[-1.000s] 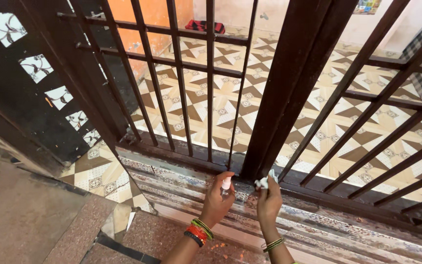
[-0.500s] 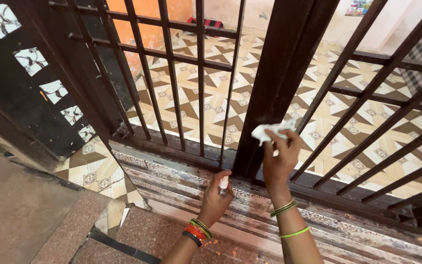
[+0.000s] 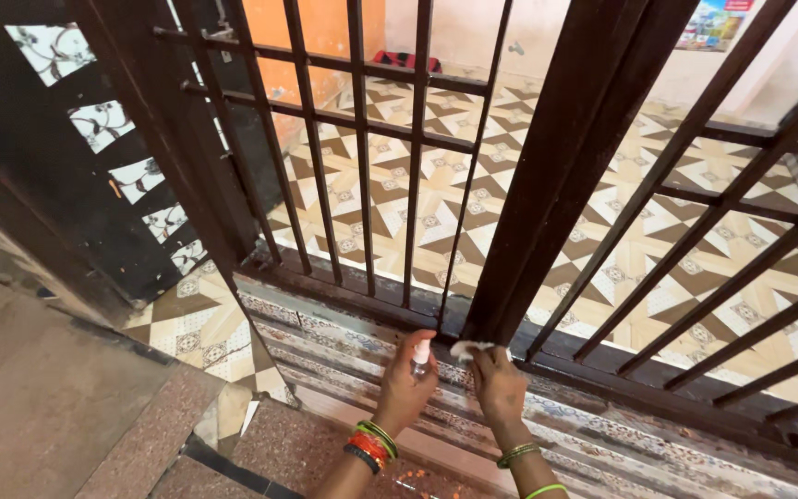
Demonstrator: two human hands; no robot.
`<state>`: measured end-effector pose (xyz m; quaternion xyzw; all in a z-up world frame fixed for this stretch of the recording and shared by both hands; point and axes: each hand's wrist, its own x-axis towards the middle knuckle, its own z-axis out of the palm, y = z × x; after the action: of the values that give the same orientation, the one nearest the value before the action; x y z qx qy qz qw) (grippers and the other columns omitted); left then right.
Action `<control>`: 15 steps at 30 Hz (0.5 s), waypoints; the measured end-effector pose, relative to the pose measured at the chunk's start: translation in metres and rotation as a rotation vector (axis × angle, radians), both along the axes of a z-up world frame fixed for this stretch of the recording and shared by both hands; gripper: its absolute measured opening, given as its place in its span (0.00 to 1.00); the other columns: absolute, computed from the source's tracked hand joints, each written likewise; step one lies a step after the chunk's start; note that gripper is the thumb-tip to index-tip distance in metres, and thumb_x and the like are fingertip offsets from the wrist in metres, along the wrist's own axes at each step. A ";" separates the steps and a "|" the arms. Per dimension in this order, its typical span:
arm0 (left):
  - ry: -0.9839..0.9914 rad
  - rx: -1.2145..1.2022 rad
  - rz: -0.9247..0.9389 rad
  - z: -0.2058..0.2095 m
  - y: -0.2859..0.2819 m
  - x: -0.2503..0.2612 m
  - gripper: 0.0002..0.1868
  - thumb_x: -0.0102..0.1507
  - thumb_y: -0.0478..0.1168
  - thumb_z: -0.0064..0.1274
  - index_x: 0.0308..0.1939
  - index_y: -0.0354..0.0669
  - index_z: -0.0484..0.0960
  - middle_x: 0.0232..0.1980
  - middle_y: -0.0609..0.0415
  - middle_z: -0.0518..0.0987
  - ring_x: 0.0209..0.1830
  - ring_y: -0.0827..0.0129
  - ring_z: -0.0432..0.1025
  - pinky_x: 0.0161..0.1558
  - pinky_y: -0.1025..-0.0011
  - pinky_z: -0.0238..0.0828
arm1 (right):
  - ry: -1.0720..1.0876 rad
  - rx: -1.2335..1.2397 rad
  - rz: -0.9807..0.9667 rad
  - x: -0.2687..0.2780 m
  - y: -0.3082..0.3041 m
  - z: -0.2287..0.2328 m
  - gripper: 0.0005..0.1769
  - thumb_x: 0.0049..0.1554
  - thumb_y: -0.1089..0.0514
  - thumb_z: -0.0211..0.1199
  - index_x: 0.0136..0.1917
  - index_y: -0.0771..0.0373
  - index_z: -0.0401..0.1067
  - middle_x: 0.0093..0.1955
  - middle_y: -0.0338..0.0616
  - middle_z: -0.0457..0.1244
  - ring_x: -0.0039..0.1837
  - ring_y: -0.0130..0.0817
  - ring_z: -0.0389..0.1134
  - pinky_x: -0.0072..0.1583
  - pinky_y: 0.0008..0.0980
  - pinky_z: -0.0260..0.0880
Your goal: The person cleans a metal gate by spraying a liquid from a small bottle onto the lower horizontal bar and wiping it with a white cloth. The person repeatedly sprays and wipes along the bar, moving from left to right across the frame.
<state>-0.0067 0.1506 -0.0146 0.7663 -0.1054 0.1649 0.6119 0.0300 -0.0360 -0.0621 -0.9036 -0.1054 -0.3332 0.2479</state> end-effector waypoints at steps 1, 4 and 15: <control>-0.033 -0.010 -0.012 0.001 0.003 0.003 0.30 0.59 0.27 0.56 0.64 0.50 0.70 0.40 0.56 0.78 0.39 0.69 0.76 0.39 0.70 0.75 | -0.031 0.000 -0.021 0.002 0.003 0.012 0.09 0.52 0.57 0.69 0.48 0.51 0.79 0.42 0.42 0.65 0.39 0.46 0.70 0.40 0.43 0.69; -0.149 -0.027 -0.019 0.007 0.012 0.011 0.30 0.60 0.26 0.56 0.64 0.49 0.70 0.41 0.55 0.78 0.39 0.68 0.75 0.41 0.70 0.74 | -0.189 0.015 -0.055 0.012 0.012 0.072 0.12 0.53 0.60 0.71 0.51 0.52 0.80 0.43 0.44 0.65 0.35 0.43 0.68 0.37 0.40 0.68; -0.053 -0.088 -0.184 0.005 0.020 0.026 0.28 0.62 0.28 0.54 0.65 0.50 0.67 0.41 0.56 0.78 0.41 0.71 0.75 0.37 0.71 0.74 | -0.598 -0.005 -0.058 0.040 0.030 0.223 0.19 0.59 0.65 0.70 0.62 0.49 0.78 0.49 0.43 0.64 0.48 0.38 0.67 0.46 0.33 0.71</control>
<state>0.0194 0.1708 -0.0093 0.7212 -0.1842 0.1327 0.6545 0.0698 -0.0062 0.1613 -0.7685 -0.1486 -0.5913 0.1941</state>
